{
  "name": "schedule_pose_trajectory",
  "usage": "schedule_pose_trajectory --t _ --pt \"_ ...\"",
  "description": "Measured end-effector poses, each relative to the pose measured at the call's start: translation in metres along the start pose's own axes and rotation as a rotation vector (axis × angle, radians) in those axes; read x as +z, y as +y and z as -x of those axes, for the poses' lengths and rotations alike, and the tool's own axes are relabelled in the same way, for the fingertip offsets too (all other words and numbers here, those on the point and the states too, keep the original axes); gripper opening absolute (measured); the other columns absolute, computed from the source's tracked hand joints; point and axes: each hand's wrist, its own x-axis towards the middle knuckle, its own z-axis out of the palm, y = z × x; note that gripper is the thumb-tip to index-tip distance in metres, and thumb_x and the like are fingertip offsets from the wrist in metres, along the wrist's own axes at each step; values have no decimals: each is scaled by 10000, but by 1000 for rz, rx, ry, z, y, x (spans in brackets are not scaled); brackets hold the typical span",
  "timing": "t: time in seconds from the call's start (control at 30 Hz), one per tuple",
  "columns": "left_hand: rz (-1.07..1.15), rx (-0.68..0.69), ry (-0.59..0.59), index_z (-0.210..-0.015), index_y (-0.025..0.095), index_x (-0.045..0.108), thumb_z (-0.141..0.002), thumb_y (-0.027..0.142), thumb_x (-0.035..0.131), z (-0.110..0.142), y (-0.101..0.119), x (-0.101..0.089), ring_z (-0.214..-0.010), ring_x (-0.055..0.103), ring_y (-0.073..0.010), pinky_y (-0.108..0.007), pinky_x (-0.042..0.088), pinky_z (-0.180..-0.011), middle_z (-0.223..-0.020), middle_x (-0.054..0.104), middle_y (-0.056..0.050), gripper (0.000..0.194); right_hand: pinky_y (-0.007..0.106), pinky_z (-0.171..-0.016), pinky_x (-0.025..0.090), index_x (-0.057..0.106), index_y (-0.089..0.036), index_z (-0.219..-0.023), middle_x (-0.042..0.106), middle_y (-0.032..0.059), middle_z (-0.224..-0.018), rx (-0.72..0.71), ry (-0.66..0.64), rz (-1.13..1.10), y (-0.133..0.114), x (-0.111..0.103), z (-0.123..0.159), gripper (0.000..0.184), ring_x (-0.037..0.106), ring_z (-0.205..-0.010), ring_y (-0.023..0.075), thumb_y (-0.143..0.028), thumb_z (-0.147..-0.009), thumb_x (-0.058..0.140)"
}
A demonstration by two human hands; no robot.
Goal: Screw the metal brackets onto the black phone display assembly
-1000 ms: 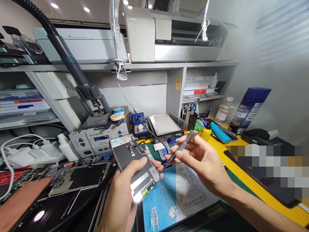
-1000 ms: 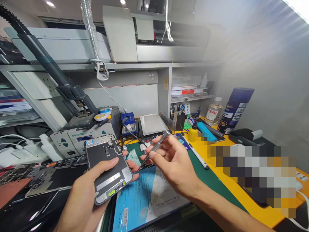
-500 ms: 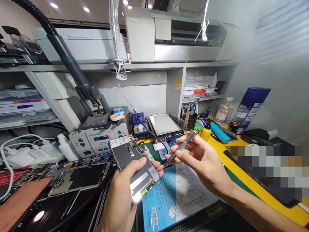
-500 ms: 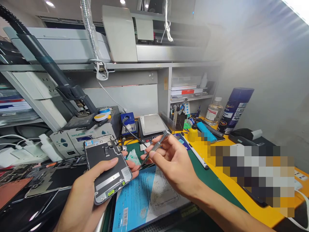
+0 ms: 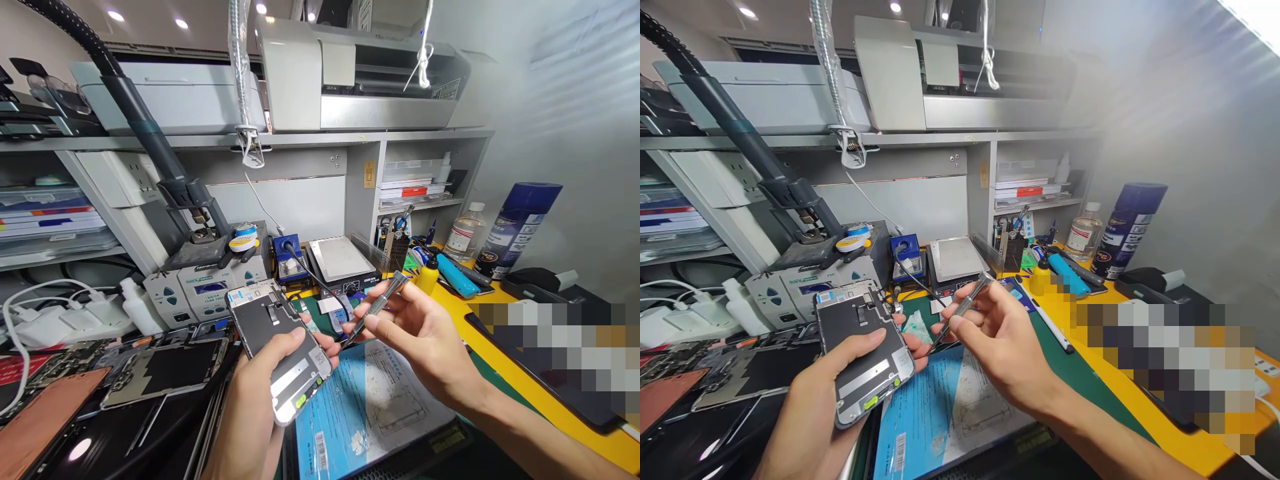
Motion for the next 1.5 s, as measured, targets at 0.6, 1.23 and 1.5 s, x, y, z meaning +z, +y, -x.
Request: schedule_pose_trajectory --t 0.6,1.23,1.5 --pt "-22 10 -11 -986 -8 737 -800 266 663 -1 1 0 -815 765 -321 -365 625 -764 -879 792 -216 339 318 -775 592 556 -210 -1011 711 29 -920 -10 7 -8 0 1 2 275 724 -824 182 -264 -856 777" --pt "3 2 4 -930 19 750 -787 232 670 0 1 1 -799 769 -322 -372 636 -756 -853 794 -202 269 288 -740 597 576 -212 -989 726 33 -903 -24 47 26 -2 3 1 279 743 -811 190 -278 -831 795" --pt "11 -2 -9 -936 42 754 -779 223 674 0 0 1 -786 772 -316 -392 634 -776 -828 799 -175 253 301 -766 602 575 -212 -988 725 22 -898 -13 38 9 -3 4 3 278 747 -816 192 -262 -829 797"
